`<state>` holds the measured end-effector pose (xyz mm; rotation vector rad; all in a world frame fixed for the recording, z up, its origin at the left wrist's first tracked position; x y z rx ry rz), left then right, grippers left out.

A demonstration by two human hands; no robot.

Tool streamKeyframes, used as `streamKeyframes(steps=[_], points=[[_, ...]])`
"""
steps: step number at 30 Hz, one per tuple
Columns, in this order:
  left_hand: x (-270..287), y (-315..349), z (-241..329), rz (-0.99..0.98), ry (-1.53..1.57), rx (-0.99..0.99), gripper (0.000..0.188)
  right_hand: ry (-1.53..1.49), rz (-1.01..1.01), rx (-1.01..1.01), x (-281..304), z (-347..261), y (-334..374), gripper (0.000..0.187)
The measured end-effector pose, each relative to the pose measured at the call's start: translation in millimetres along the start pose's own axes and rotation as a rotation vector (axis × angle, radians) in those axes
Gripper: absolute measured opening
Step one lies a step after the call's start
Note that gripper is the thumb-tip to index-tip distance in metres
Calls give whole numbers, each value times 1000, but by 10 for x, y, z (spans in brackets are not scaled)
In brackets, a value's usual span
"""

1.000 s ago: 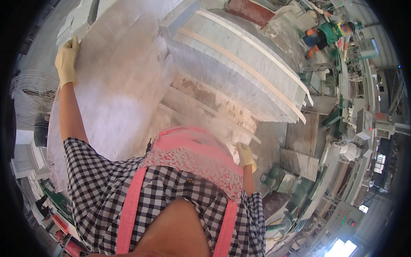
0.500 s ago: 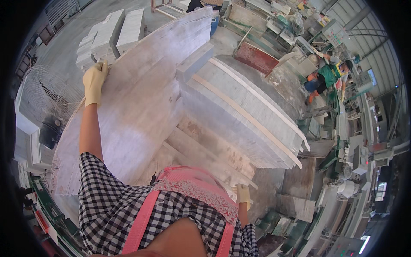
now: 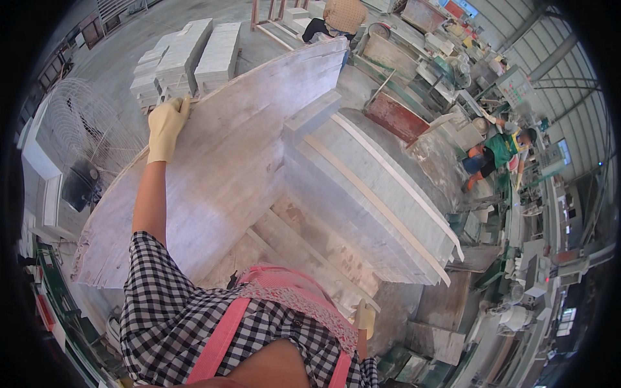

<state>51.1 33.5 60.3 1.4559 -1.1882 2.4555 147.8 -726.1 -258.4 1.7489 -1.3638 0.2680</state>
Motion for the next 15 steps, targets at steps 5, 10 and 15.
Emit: streamKeyframes(steps=[5, 10, 15], points=[[35, 9, 13, 43, 50, -12, 40, -150, -182, -32, -305, 323, -209, 42], [24, 6, 1, 46, 16, 3, 43, -123, -306, 15, -546, 612, -497, 45], [36, 10, 6, 30, 78, 6, 44, -151, -261, 51, -500, 532, -683, 48]])
Point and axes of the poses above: each hand's wrist, its own y-axis away from the middle knuckle, its own x-axis out of the back of the hand, z = x × y, the point moved 10 cm from there along -y, towards the middle knuckle, and after that the axes turned 6 degrees about x, right-handed, at the moved point
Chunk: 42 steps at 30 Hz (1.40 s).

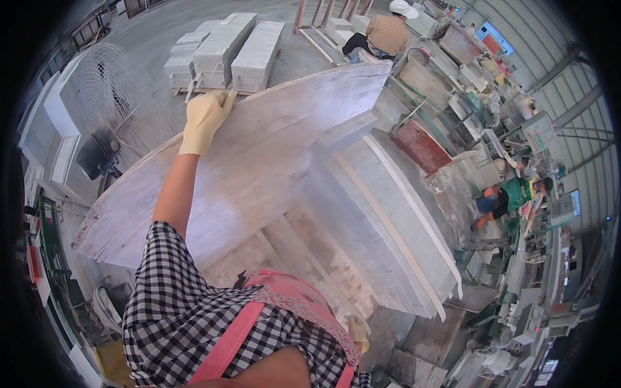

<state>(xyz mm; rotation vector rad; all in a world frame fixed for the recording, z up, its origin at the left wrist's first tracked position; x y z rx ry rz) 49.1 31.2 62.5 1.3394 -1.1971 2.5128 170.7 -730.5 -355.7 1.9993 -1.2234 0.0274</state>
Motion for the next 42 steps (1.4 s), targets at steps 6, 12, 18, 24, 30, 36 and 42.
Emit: streamKeyframes(steps=[6, 12, 18, 24, 30, 36, 42], points=[[-123, -19, -59, -142, -83, 53, 43, 535, -68, 199, -62, -280, -58, 48], [-240, -69, -198, -272, -188, 145, 47, 42, 70, 64, -66, -120, 89, 29], [-290, -105, -242, -325, -241, 187, 51, -62, 272, 18, 96, -64, 399, 28], [-319, -114, -277, -343, -279, 199, 51, 44, 217, -47, 98, -91, 501, 35], [-271, -119, -223, -214, -231, 132, 51, -60, 141, -95, -43, -141, 514, 40], [-261, -99, -219, -234, -236, 146, 51, -124, 70, -68, -177, -54, 412, 42], [-309, -106, -266, -322, -268, 198, 51, -25, 21, -76, -242, -83, 419, 46]])
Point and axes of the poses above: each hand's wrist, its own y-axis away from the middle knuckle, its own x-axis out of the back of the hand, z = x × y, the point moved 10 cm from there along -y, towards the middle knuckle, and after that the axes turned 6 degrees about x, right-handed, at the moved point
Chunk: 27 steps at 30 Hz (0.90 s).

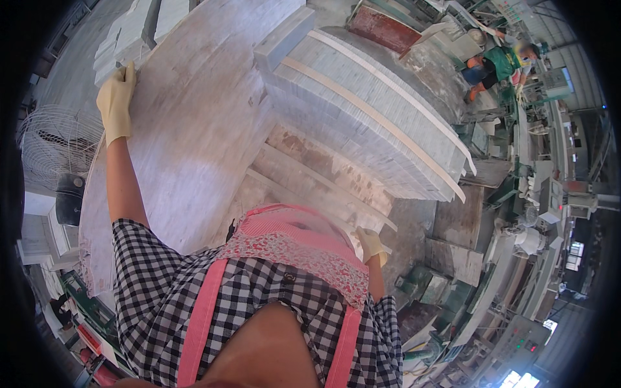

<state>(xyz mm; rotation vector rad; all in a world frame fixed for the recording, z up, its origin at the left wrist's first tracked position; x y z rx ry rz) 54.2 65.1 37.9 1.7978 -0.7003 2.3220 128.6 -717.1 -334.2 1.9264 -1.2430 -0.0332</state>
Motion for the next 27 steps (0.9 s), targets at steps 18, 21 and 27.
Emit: streamKeyframes(steps=[18, 21, 27], points=[[25, 8, 9, 0, -8, 2, 52, 55, 38, 36, -13, -139, 41, 42], [15, 14, 3, 2, 0, 8, 52, 81, 45, 82, 8, -196, 26, 42], [88, 51, 50, 110, 42, -59, 49, 68, 43, 87, 4, -198, 12, 40]])
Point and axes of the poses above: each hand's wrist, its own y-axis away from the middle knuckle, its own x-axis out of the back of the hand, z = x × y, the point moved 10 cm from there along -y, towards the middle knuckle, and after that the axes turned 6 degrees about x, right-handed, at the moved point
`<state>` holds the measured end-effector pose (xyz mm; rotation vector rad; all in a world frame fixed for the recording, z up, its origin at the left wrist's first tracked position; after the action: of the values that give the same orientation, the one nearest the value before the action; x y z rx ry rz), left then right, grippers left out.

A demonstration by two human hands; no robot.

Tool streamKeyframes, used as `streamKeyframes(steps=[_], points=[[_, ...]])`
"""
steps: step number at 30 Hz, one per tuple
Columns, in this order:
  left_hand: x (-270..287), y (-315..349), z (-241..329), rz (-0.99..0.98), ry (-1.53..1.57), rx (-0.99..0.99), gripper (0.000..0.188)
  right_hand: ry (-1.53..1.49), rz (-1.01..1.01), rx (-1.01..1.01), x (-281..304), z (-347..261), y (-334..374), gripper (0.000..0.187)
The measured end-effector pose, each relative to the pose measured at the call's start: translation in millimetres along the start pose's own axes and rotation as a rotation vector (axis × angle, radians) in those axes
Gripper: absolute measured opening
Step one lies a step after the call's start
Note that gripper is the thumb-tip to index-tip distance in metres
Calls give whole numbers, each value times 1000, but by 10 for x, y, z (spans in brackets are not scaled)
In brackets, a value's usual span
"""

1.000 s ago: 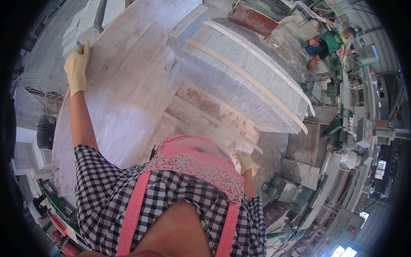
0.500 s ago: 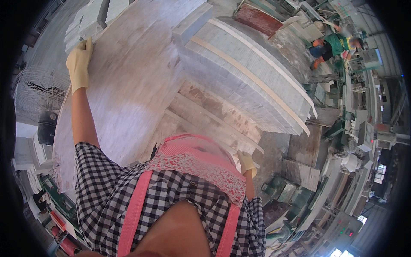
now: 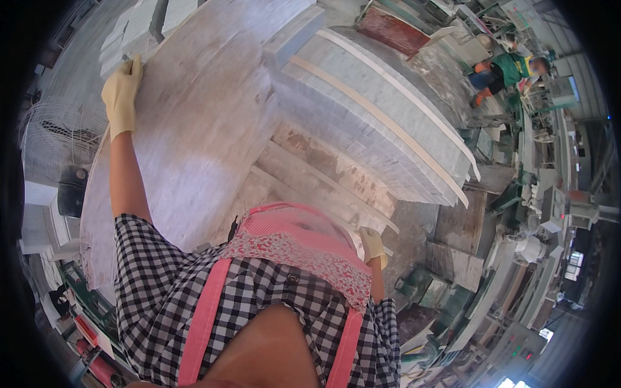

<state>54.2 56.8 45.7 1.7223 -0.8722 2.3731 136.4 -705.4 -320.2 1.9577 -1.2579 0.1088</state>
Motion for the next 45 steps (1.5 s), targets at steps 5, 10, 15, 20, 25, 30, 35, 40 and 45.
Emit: streamKeyframes(steps=[5, 10, 15, 20, 25, 30, 35, 40, 45], points=[[-10, 1, -7, -22, 2, -11, 49, -121, -16, 32, -71, 75, -29, 37], [-69, 0, -40, -118, -49, 52, 54, -78, -41, -93, -55, 305, -73, 46], [12, 44, 35, -89, 8, 2, 53, 130, -62, 28, 44, 402, -169, 26], [83, 92, 47, -50, 37, -3, 50, 1061, -253, 822, -328, 85, -65, 27], [253, 172, 153, 170, 151, -127, 44, 179, -132, -48, 15, 642, -406, 45], [287, 199, 171, 237, 144, -166, 43, 208, -122, 4, 22, 299, -345, 44], [288, 196, 162, 254, 199, -166, 40, 34, -39, -59, 45, 117, -206, 38], [245, 182, 146, 241, 176, -145, 39, -93, 55, -28, 110, 39, -171, 24], [266, 186, 153, 268, 195, -171, 38, -125, 109, -42, 172, 60, -135, 18]])
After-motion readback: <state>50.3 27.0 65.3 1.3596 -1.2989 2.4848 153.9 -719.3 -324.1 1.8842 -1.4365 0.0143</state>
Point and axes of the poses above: each hand's wrist, its own y-axis away from the middle knuckle, its own x-axis out of the back of the hand, z = x × y, the point moved 10 cm from there along -y, towards the middle knuckle, and after that the axes turned 6 degrees about x, right-handed, at the moved point
